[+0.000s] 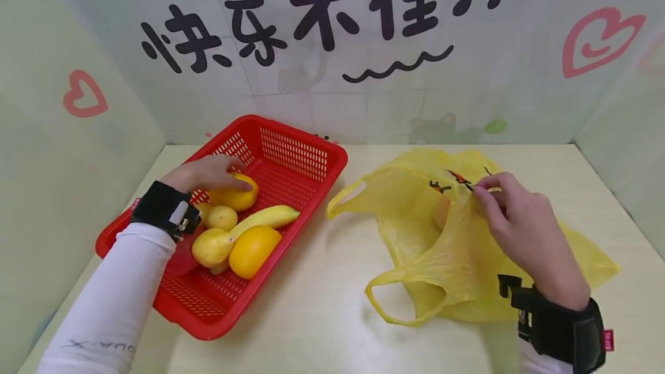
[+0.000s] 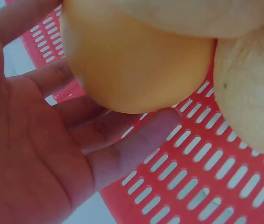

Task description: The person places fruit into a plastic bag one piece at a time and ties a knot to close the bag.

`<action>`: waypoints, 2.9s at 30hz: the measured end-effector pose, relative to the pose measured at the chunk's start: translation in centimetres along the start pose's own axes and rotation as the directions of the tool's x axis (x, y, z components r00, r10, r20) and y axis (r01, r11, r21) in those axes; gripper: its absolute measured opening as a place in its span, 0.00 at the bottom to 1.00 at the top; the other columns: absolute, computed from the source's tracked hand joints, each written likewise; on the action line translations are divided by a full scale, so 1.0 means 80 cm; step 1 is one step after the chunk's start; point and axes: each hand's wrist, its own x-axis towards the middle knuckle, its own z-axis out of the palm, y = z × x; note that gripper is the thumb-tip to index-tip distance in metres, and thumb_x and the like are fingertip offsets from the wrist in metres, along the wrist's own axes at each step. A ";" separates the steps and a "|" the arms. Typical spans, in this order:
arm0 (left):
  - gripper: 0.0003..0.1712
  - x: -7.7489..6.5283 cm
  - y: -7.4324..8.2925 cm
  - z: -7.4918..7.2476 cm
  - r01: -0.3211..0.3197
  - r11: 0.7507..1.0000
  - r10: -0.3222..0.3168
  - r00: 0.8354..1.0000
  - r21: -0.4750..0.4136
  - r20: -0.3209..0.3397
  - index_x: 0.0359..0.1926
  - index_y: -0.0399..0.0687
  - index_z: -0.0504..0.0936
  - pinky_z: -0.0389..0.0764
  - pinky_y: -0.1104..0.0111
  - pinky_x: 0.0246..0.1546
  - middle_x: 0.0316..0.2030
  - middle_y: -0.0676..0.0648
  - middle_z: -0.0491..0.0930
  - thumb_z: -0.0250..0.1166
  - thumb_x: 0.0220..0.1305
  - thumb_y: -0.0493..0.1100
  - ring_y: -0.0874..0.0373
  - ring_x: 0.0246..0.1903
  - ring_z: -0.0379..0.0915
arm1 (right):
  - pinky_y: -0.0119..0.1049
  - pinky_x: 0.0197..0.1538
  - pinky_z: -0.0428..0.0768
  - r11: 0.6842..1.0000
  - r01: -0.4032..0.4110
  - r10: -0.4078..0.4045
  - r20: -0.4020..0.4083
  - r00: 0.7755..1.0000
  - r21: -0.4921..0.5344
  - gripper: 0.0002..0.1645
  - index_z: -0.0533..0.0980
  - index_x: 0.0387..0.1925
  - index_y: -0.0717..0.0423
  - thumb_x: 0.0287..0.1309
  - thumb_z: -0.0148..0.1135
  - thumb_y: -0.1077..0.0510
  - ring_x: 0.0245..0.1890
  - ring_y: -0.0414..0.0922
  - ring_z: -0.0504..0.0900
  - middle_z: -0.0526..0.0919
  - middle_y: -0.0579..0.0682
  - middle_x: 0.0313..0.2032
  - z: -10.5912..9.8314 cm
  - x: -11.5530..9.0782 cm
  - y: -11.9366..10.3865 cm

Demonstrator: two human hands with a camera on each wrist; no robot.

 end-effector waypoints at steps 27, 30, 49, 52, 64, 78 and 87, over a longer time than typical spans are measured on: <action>0.46 -0.008 0.003 0.005 0.068 0.994 -0.061 0.995 -0.089 0.082 0.70 0.51 0.62 0.75 0.48 0.56 0.58 0.38 0.68 0.75 0.53 0.46 0.39 0.55 0.64 | 0.14 0.30 0.69 0.999 0.000 -0.001 0.021 1.000 0.035 0.12 0.74 0.47 0.62 0.71 0.54 0.56 0.31 0.12 0.68 0.87 0.67 0.38 -0.006 -0.001 0.005; 0.46 -0.006 0.003 0.007 0.058 0.995 -0.052 0.996 -0.078 0.070 0.70 0.50 0.62 0.74 0.47 0.57 0.57 0.38 0.69 0.75 0.53 0.48 0.39 0.55 0.64 | 0.14 0.30 0.69 0.999 -0.004 0.003 0.025 1.000 0.035 0.12 0.74 0.47 0.62 0.71 0.54 0.56 0.31 0.13 0.68 0.86 0.67 0.38 -0.006 0.000 0.005; 0.45 -0.011 0.013 -0.003 -0.091 0.996 0.093 0.989 0.021 -0.115 0.66 0.44 0.66 0.80 0.55 0.49 0.53 0.38 0.74 0.76 0.50 0.53 0.45 0.48 0.70 | 0.15 0.30 0.69 0.999 -0.017 0.016 0.025 1.000 0.039 0.13 0.74 0.48 0.62 0.71 0.54 0.56 0.31 0.12 0.68 0.86 0.67 0.39 -0.007 -0.002 0.005; 0.43 -0.020 0.021 -0.009 -0.142 0.989 0.146 0.979 0.042 -0.142 0.63 0.43 0.68 0.80 0.57 0.46 0.50 0.39 0.76 0.76 0.50 0.53 0.46 0.45 0.71 | 0.14 0.30 0.69 0.999 -0.021 0.020 0.028 0.999 0.039 0.13 0.74 0.48 0.62 0.71 0.54 0.56 0.32 0.11 0.67 0.86 0.68 0.39 -0.008 -0.002 0.006; 0.41 -0.055 0.081 -0.021 -0.340 0.939 0.342 0.924 0.041 -0.168 0.62 0.50 0.69 0.79 0.59 0.47 0.50 0.47 0.77 0.74 0.50 0.57 0.52 0.46 0.72 | 0.15 0.30 0.69 0.999 -0.025 0.024 0.032 0.999 0.034 0.13 0.73 0.48 0.62 0.71 0.54 0.56 0.31 0.12 0.68 0.86 0.67 0.39 -0.010 -0.002 0.006; 0.35 -0.089 0.153 -0.015 -0.473 0.877 0.480 0.862 0.081 -0.161 0.55 0.57 0.71 0.79 0.66 0.43 0.44 0.55 0.77 0.73 0.47 0.58 0.57 0.42 0.74 | 0.15 0.29 0.69 0.999 0.004 -0.005 0.014 1.000 0.042 0.12 0.74 0.48 0.63 0.70 0.55 0.57 0.29 0.15 0.70 0.86 0.67 0.38 -0.008 -0.001 0.007; 0.34 -0.086 0.185 -0.002 -0.560 0.826 0.563 0.821 0.060 -0.095 0.56 0.55 0.71 0.81 0.68 0.39 0.45 0.54 0.76 0.73 0.50 0.56 0.57 0.43 0.73 | 0.14 0.30 0.69 0.999 0.004 -0.004 0.006 1.000 0.042 0.12 0.74 0.47 0.62 0.71 0.55 0.57 0.29 0.16 0.70 0.86 0.66 0.37 -0.009 -0.002 0.007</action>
